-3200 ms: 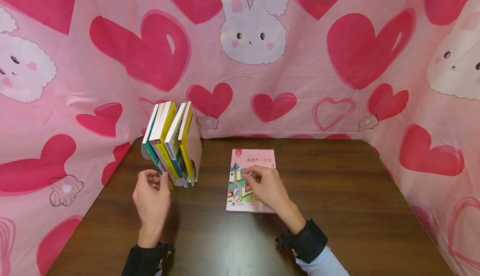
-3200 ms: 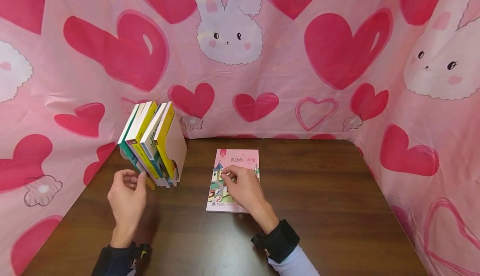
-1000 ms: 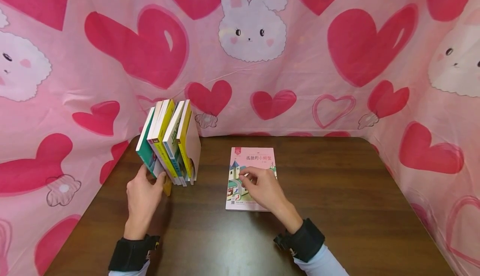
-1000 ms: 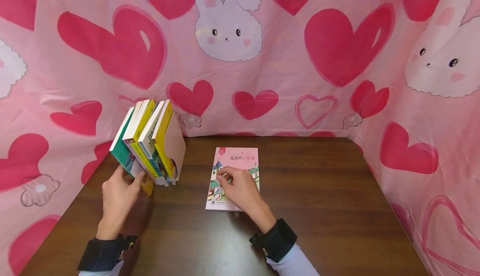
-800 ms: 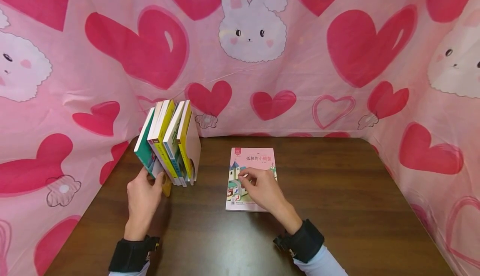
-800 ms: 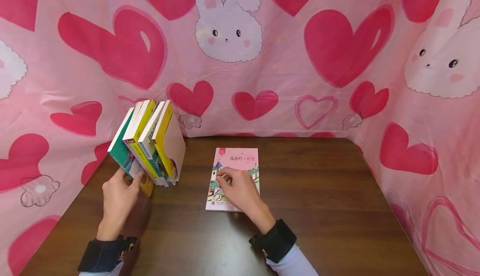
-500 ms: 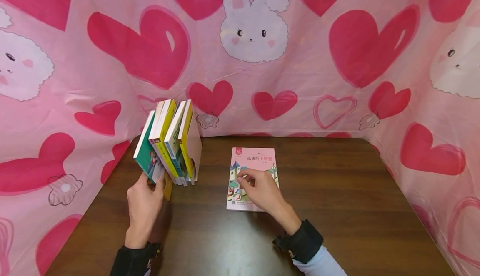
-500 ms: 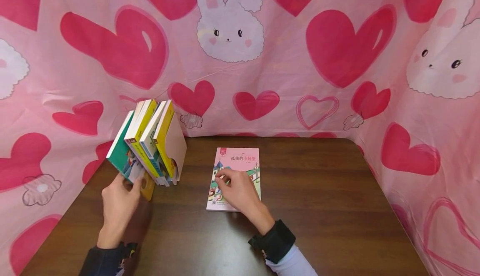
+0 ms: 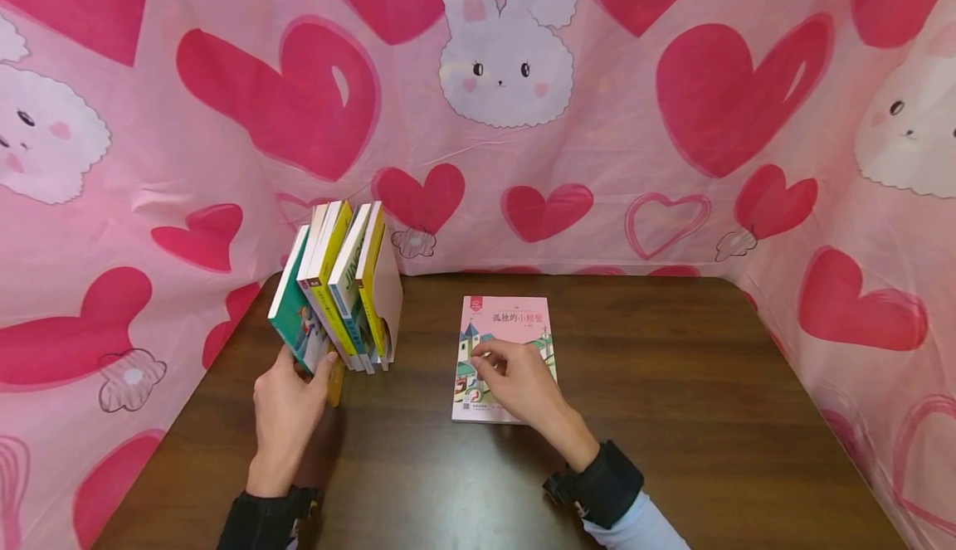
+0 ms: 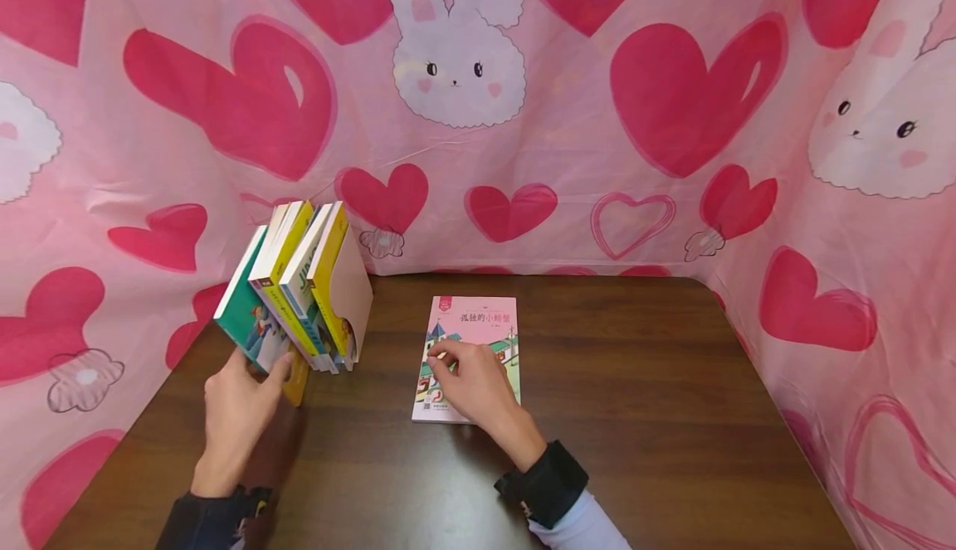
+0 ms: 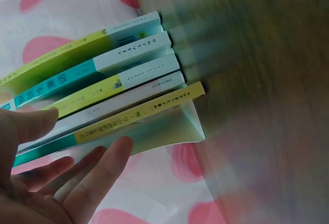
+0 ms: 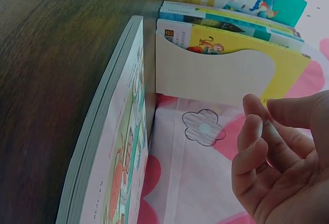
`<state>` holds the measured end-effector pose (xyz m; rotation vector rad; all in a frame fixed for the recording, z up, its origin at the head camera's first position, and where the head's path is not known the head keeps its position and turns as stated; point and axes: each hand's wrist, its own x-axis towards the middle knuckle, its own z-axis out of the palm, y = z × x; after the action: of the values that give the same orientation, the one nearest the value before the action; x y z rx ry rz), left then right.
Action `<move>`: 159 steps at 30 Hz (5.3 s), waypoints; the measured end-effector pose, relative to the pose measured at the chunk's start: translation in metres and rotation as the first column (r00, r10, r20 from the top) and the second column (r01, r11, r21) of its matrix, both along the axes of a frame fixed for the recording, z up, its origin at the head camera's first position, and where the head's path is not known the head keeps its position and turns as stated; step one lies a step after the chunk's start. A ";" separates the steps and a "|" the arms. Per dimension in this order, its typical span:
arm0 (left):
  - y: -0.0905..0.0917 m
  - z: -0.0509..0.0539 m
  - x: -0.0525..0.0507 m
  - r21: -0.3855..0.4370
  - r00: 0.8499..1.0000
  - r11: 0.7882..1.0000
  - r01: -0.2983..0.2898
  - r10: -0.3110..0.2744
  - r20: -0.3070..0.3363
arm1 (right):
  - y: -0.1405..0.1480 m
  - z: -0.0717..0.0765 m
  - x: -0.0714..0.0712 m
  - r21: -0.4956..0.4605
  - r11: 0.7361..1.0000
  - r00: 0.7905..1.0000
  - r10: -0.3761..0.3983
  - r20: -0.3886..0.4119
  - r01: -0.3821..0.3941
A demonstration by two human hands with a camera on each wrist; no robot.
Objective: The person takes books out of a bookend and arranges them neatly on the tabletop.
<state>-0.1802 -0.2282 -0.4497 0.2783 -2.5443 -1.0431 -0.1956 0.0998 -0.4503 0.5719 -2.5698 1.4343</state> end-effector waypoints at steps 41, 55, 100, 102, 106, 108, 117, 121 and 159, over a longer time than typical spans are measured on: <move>-0.004 -0.006 -0.017 0.081 0.999 0.996 0.033 -0.035 0.030 | -0.006 0.000 0.005 0.046 0.999 1.000 -0.001 0.023 0.000; -0.009 -0.002 -0.002 0.073 0.999 0.997 0.035 -0.035 0.005 | -0.007 -0.002 0.006 0.046 0.999 0.999 -0.006 0.045 0.004; -0.034 0.026 0.047 -0.016 0.994 0.996 0.085 -0.084 0.075 | -0.012 -0.006 0.007 0.070 0.996 0.996 0.040 0.085 -0.046; -0.034 0.028 0.049 -0.019 0.991 0.995 0.095 -0.093 0.093 | -0.012 -0.006 0.007 0.068 0.997 0.995 0.040 0.086 -0.046; -0.037 0.031 0.056 -0.024 0.989 0.994 0.109 -0.106 0.100 | -0.012 -0.006 0.007 0.058 0.997 0.995 0.046 0.090 -0.052; -0.040 0.031 0.060 -0.027 0.990 0.993 0.113 -0.110 0.087 | -0.012 -0.005 0.008 0.055 0.997 0.994 0.049 0.098 -0.054; -0.050 0.034 0.072 0.020 0.990 0.995 0.095 -0.097 0.099 | -0.011 -0.005 0.008 0.061 0.997 0.994 0.038 0.098 -0.044; -0.052 0.032 0.074 0.094 0.991 0.991 0.094 -0.102 0.082 | -0.011 -0.006 0.008 0.060 0.997 0.995 0.039 0.093 -0.045; -0.063 0.017 0.077 0.243 0.976 0.948 0.204 -0.215 0.019 | -0.014 -0.008 0.009 0.077 0.996 0.996 0.039 0.080 -0.045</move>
<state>-0.1035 -0.2911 -0.4326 0.0955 -2.5287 -1.4442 -0.1869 0.0855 -0.4582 0.5952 -2.7017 1.4001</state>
